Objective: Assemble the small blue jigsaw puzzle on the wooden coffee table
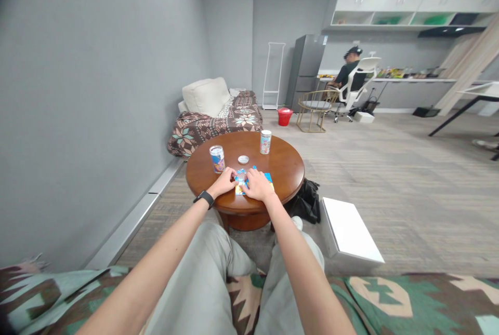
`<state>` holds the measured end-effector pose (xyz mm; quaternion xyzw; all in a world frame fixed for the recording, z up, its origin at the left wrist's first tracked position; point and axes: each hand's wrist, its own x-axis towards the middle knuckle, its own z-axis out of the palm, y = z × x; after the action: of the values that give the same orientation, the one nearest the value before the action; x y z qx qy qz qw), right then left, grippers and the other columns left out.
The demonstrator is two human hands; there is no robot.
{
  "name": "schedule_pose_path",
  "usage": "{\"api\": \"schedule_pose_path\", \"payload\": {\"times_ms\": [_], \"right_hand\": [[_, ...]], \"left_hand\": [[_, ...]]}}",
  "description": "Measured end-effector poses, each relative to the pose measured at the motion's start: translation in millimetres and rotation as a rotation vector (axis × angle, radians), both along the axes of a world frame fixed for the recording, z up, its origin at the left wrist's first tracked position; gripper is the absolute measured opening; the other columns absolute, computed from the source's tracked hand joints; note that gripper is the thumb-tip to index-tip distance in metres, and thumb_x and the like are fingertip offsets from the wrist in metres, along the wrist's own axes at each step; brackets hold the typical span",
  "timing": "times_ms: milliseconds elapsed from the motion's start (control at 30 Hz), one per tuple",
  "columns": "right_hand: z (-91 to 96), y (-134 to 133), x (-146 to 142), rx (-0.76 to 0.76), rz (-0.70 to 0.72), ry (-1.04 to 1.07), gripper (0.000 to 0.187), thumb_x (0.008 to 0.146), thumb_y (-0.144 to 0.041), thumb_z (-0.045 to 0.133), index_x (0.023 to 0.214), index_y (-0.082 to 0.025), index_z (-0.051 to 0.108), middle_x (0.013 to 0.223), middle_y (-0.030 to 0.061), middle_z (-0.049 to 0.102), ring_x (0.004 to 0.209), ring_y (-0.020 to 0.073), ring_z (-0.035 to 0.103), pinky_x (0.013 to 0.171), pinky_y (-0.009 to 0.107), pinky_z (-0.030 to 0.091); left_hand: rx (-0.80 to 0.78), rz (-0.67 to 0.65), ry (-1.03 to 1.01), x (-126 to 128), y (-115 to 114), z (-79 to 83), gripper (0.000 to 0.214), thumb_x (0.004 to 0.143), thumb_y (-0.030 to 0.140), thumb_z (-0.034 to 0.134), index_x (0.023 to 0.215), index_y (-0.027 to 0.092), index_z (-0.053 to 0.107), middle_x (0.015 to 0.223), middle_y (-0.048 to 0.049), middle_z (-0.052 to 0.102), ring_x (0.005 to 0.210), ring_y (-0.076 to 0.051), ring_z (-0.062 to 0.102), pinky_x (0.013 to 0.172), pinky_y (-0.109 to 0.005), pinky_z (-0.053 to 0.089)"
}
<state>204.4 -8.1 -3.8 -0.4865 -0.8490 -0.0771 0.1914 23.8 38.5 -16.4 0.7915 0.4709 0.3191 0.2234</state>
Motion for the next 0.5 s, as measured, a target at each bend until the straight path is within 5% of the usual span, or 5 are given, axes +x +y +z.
{"api": "schedule_pose_path", "payload": {"times_ms": [200,300,500], "right_hand": [[2.1,-1.5,-0.2,-0.01,0.01,-0.026,0.025,0.091,-0.039,0.05,0.097,-0.015,0.055,0.103,0.0105,0.058,0.099,0.0233,0.05,0.082,0.032,0.037],[3.2,-2.4,0.0,-0.013,0.013,-0.033,0.027,0.091,-0.037,0.05,0.106,-0.015,0.057,0.106,0.0107,0.057,0.102,0.024,0.049,0.084,0.032,0.037],[4.0,-2.9,-0.2,-0.046,-0.017,-0.021,0.033,0.09,-0.037,0.051,0.115,-0.016,0.058,0.111,0.0112,0.056,0.103,0.0242,0.049,0.085,0.033,0.038]], "left_hand": [[-0.081,-0.022,-0.154,-3.1,-1.0,-1.2,0.012,0.074,0.012,0.059,0.081,0.018,0.052,0.07,0.0035,0.052,0.067,-0.012,0.051,0.069,-0.026,0.045],[-0.056,0.011,-0.218,-3.8,-2.0,1.1,0.004,0.079,0.013,0.057,0.082,0.016,0.057,0.077,-0.0002,0.058,0.073,-0.013,0.056,0.076,-0.028,0.047],[0.024,0.096,-0.17,-3.7,-2.6,2.2,0.022,0.077,0.009,0.06,0.098,0.014,0.064,0.096,-0.0044,0.055,0.068,-0.01,0.055,0.084,-0.031,0.049]]}}
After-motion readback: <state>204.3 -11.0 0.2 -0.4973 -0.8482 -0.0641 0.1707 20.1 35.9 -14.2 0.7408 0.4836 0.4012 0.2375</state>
